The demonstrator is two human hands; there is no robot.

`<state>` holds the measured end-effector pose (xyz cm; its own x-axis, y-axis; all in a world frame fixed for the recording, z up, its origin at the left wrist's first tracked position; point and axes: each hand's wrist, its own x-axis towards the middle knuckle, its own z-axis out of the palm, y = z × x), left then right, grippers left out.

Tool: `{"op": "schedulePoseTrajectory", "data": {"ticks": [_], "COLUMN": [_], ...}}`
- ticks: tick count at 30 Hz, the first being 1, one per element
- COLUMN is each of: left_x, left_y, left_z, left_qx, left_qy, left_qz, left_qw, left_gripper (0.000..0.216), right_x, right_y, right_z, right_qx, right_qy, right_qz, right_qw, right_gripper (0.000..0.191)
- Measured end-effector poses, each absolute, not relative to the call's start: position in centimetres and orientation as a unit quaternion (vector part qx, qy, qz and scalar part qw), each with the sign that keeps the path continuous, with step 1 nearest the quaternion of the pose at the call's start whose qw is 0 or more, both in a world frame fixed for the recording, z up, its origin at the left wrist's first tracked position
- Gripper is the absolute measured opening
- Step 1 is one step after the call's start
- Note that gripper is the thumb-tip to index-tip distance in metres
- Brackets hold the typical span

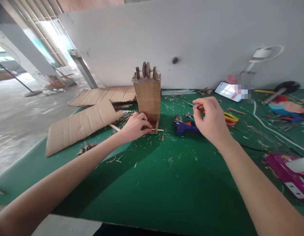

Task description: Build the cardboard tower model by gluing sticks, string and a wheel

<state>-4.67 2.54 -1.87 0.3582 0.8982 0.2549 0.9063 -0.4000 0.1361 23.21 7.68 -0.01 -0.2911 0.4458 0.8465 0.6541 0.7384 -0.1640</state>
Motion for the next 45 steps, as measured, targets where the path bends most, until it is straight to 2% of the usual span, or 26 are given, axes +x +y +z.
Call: {"op": "schedulePoseTrajectory", "data": {"ticks": [3, 6, 7, 11, 14, 31, 45], "left_x": [-4.7, -4.8, -4.7, -4.4, -4.2, -3.8, -3.9], "left_y": [2.4, 2.4, 2.5, 2.6, 2.6, 2.2, 2.0], "left_z": [-1.8, -1.9, -2.0, -2.2, -2.3, -2.9, -3.1], "left_qx": [-0.828, -0.83, -0.828, -0.819, -0.818, -0.811, -0.808], "left_qy": [-0.543, -0.542, -0.544, -0.552, -0.552, -0.56, -0.556], "left_qz": [-0.136, -0.135, -0.139, -0.155, -0.161, -0.158, -0.179], "left_qw": [0.008, 0.009, 0.011, 0.017, 0.025, 0.06, 0.069], "left_gripper": [0.021, 0.042, 0.044, 0.02, 0.016, 0.02, 0.021], "right_x": [23.1, 22.9, 22.9, 22.9, 22.8, 22.8, 21.8], "right_y": [7.6, 7.4, 7.4, 7.4, 7.4, 7.6, 7.3], "right_z": [-0.1, -0.1, 0.0, 0.0, -0.1, -0.6, -1.0], "right_qx": [-0.353, -0.355, -0.354, -0.348, -0.35, -0.343, -0.334], "right_qy": [-0.796, -0.797, -0.798, -0.802, -0.803, -0.818, -0.828], "right_qz": [-0.104, -0.1, -0.1, -0.095, -0.091, -0.085, -0.067], "right_qw": [0.48, 0.478, 0.478, 0.477, 0.475, 0.454, 0.445], "right_gripper": [0.018, 0.019, 0.019, 0.02, 0.02, 0.025, 0.021]}}
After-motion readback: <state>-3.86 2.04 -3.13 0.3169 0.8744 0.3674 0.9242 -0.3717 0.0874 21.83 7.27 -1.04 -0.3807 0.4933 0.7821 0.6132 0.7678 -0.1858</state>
